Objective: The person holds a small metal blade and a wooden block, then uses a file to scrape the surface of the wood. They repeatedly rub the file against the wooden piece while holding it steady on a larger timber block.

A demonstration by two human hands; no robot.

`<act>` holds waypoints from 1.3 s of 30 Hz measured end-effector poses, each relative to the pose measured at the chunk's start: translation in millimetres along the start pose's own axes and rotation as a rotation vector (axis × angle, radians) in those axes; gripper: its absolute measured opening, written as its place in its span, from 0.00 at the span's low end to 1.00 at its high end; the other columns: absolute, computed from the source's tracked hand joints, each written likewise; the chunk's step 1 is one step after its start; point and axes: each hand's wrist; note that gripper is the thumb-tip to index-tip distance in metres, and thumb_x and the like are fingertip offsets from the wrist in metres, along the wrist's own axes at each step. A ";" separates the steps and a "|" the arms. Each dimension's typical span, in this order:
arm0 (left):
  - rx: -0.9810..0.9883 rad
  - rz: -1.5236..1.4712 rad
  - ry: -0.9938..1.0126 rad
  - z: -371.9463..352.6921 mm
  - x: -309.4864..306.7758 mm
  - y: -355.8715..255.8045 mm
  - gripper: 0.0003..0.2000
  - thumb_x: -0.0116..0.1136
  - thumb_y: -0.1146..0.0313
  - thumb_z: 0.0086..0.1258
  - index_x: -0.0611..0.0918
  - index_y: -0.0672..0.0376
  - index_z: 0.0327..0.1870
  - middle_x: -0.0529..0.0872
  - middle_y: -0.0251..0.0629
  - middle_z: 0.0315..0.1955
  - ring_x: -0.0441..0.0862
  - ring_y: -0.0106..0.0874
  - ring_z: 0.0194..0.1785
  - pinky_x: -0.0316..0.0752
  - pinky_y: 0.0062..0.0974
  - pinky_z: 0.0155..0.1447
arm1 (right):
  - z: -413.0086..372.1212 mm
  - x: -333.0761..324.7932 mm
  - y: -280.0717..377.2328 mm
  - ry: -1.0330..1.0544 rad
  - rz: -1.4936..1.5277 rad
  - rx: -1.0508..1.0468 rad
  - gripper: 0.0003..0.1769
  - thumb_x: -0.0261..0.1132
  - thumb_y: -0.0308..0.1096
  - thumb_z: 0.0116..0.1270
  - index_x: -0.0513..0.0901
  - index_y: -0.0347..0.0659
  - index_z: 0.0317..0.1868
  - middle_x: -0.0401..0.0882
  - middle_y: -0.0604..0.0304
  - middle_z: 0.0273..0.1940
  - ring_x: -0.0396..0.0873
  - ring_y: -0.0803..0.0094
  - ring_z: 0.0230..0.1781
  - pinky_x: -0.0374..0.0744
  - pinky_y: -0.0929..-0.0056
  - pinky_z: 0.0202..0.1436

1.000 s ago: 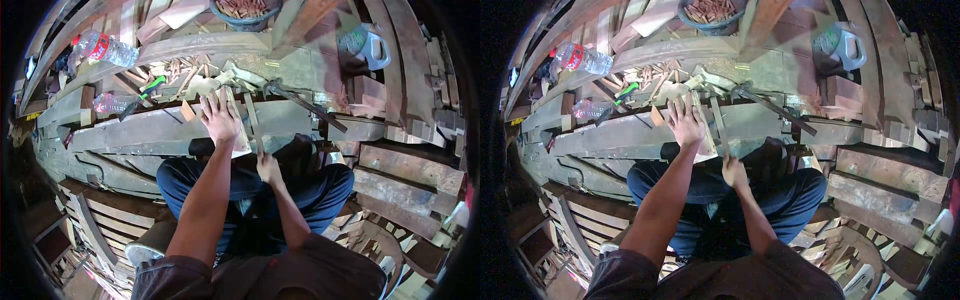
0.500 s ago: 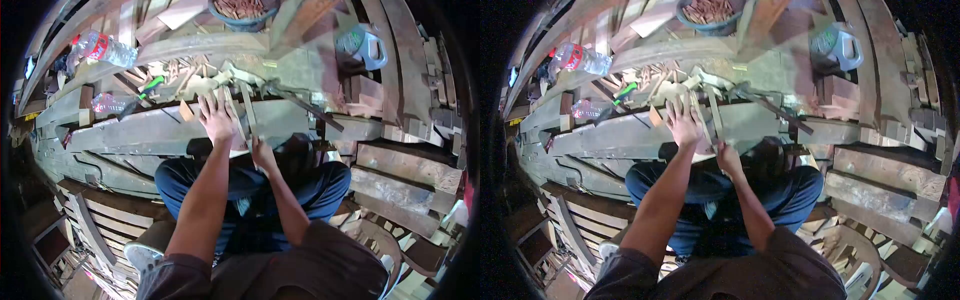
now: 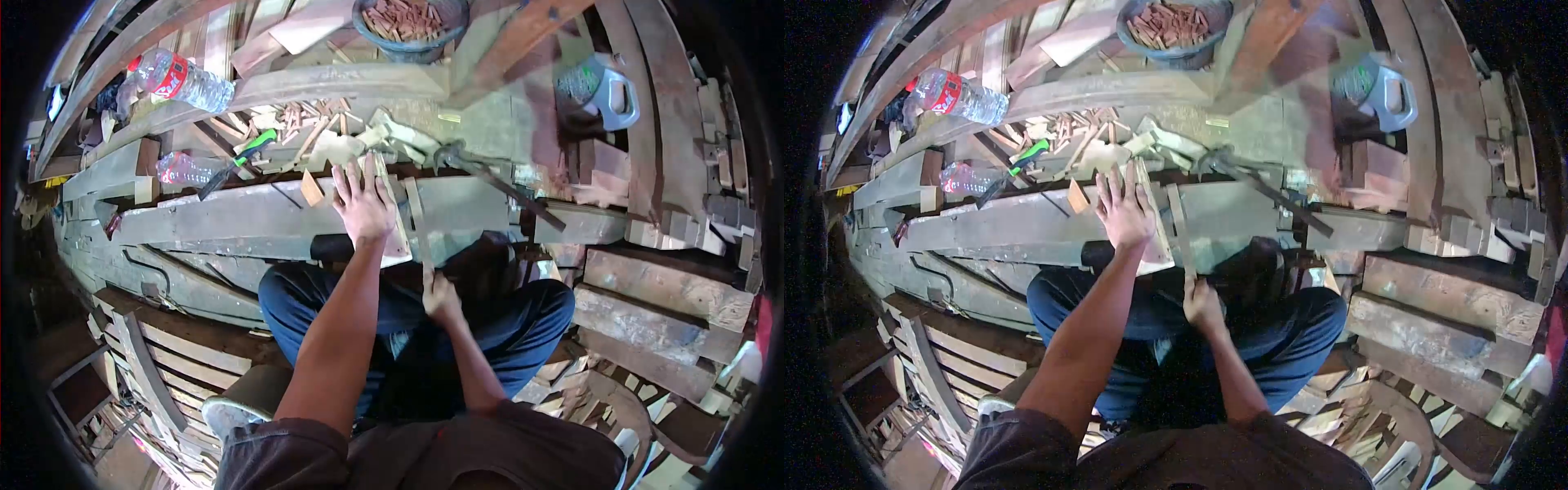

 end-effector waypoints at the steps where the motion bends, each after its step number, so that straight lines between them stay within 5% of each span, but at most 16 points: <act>1: 0.007 0.010 0.004 -2.8 0.9 0.9 0.27 0.39 0.57 0.79 0.61 0.36 0.79 0.58 0.36 0.79 0.45 0.45 0.83 0.48 0.52 0.79 | 16.9 1.3 1.3 0.029 -0.017 0.020 0.25 0.46 0.49 0.80 0.80 0.37 0.52 0.81 0.31 0.40 0.80 0.34 0.44 0.77 0.37 0.46; 5: 0.003 0.004 0.009 -9.5 -1.5 -0.8 0.27 0.40 0.57 0.78 0.61 0.36 0.79 0.57 0.36 0.79 0.45 0.45 0.83 0.49 0.53 0.78 | 86.8 8.5 2.9 -0.026 0.018 -0.187 0.22 0.53 0.45 0.78 0.79 0.30 0.43 0.81 0.31 0.33 0.80 0.33 0.37 0.78 0.38 0.39; 10: -0.004 -0.008 0.007 1.6 -1.5 -1.4 0.27 0.40 0.57 0.78 0.60 0.36 0.79 0.57 0.36 0.79 0.45 0.45 0.83 0.48 0.54 0.78 | -5.1 7.1 -13.6 -0.037 -0.177 -0.015 0.22 0.52 0.46 0.78 0.79 0.32 0.45 0.81 0.32 0.33 0.80 0.31 0.37 0.77 0.37 0.40; 13: 0.016 0.001 0.000 0.5 -1.8 -1.7 0.27 0.41 0.57 0.78 0.61 0.37 0.79 0.57 0.37 0.79 0.44 0.46 0.83 0.49 0.54 0.77 | 55.1 -3.6 11.9 0.048 -0.008 -0.052 0.22 0.47 0.45 0.80 0.80 0.34 0.45 0.81 0.32 0.41 0.79 0.31 0.43 0.77 0.39 0.45; 14: 0.023 0.018 -0.018 -0.7 -0.9 -1.2 0.27 0.41 0.57 0.78 0.61 0.37 0.79 0.58 0.37 0.79 0.45 0.46 0.82 0.50 0.54 0.77 | 78.4 6.1 7.6 -0.076 -0.028 -0.248 0.23 0.47 0.45 0.80 0.80 0.33 0.44 0.80 0.31 0.39 0.78 0.30 0.42 0.76 0.38 0.46; 18: 0.019 -0.003 -0.016 4.0 -0.8 -0.7 0.27 0.41 0.57 0.78 0.62 0.37 0.79 0.58 0.37 0.78 0.46 0.46 0.82 0.51 0.55 0.77 | 45.0 3.2 0.1 0.036 0.011 0.139 0.22 0.51 0.45 0.78 0.79 0.32 0.43 0.81 0.33 0.35 0.79 0.30 0.38 0.78 0.39 0.44; 19: 0.014 -0.003 -0.009 0.4 0.3 -0.6 0.27 0.41 0.57 0.78 0.62 0.37 0.79 0.58 0.38 0.78 0.46 0.46 0.82 0.51 0.55 0.77 | 16.9 6.0 -11.5 -0.098 -0.018 -0.145 0.21 0.51 0.44 0.78 0.79 0.31 0.46 0.82 0.33 0.33 0.80 0.31 0.37 0.78 0.38 0.41; 20: 0.004 -0.003 -0.006 1.6 1.5 -0.7 0.27 0.41 0.57 0.78 0.62 0.37 0.79 0.58 0.38 0.78 0.46 0.46 0.82 0.51 0.55 0.76 | -1.3 18.3 -38.5 -0.041 -0.134 -0.056 0.21 0.50 0.44 0.78 0.79 0.32 0.49 0.82 0.33 0.35 0.80 0.32 0.37 0.78 0.37 0.39; 22: -0.002 0.001 0.006 -3.6 1.8 1.9 0.27 0.40 0.57 0.78 0.62 0.36 0.79 0.57 0.38 0.79 0.46 0.47 0.82 0.51 0.56 0.77 | 3.2 12.5 -30.6 -0.089 -0.291 -0.283 0.22 0.51 0.45 0.78 0.78 0.31 0.51 0.81 0.32 0.34 0.80 0.33 0.37 0.78 0.39 0.39; 24: 0.002 0.012 -0.009 -0.6 1.6 -0.9 0.27 0.39 0.57 0.79 0.61 0.36 0.79 0.57 0.37 0.79 0.45 0.47 0.82 0.51 0.56 0.77 | 46.5 -4.6 10.2 0.026 -0.023 0.003 0.23 0.49 0.44 0.80 0.77 0.27 0.48 0.80 0.33 0.30 0.82 0.38 0.37 0.79 0.49 0.34; 25: 0.022 0.041 -0.009 -1.8 -1.5 -1.1 0.27 0.39 0.56 0.79 0.60 0.37 0.79 0.56 0.38 0.79 0.45 0.47 0.82 0.50 0.54 0.77 | 66.8 -3.9 14.2 0.059 -0.032 -0.106 0.24 0.48 0.45 0.80 0.79 0.29 0.44 0.82 0.32 0.36 0.82 0.38 0.41 0.80 0.47 0.39; 28: 0.027 -0.012 -0.034 -1.3 0.5 0.6 0.27 0.39 0.56 0.79 0.60 0.36 0.79 0.58 0.37 0.79 0.45 0.47 0.82 0.51 0.54 0.77 | 51.3 -10.7 13.0 0.290 0.087 0.208 0.24 0.48 0.44 0.80 0.80 0.30 0.45 0.82 0.31 0.43 0.81 0.35 0.46 0.80 0.45 0.46; 30: -0.008 -0.013 0.012 1.9 -0.2 -1.4 0.27 0.39 0.56 0.79 0.60 0.36 0.79 0.58 0.37 0.78 0.46 0.47 0.82 0.49 0.52 0.78 | 3.2 3.7 -6.0 -0.128 0.112 -0.069 0.25 0.49 0.45 0.80 0.81 0.29 0.49 0.81 0.29 0.41 0.80 0.35 0.47 0.79 0.44 0.50; 34: -0.001 0.021 0.010 -0.4 -2.6 -0.7 0.27 0.40 0.57 0.79 0.61 0.36 0.79 0.57 0.35 0.79 0.45 0.46 0.82 0.48 0.51 0.78 | 53.8 -10.7 12.9 0.081 -0.008 0.079 0.27 0.47 0.49 0.80 0.79 0.30 0.49 0.81 0.29 0.43 0.80 0.33 0.43 0.78 0.39 0.45; 35: -0.003 0.040 0.010 -0.3 -3.1 -2.0 0.27 0.40 0.57 0.79 0.61 0.36 0.79 0.57 0.35 0.79 0.45 0.46 0.82 0.49 0.51 0.78 | 78.2 2.0 4.7 -0.006 0.058 -0.110 0.28 0.46 0.49 0.79 0.80 0.30 0.44 0.81 0.29 0.41 0.79 0.31 0.45 0.77 0.40 0.47; 39: -0.012 -0.024 0.011 0.5 -2.2 -1.2 0.27 0.40 0.57 0.79 0.61 0.35 0.79 0.56 0.35 0.79 0.44 0.45 0.83 0.49 0.52 0.78 | 48.5 1.0 -11.1 0.024 0.167 0.131 0.27 0.47 0.50 0.79 0.81 0.32 0.42 0.82 0.32 0.37 0.79 0.32 0.43 0.77 0.40 0.46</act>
Point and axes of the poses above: each hand's wrist, its own z-axis towards the middle knuckle, its own x-axis out of the palm, y = z × x
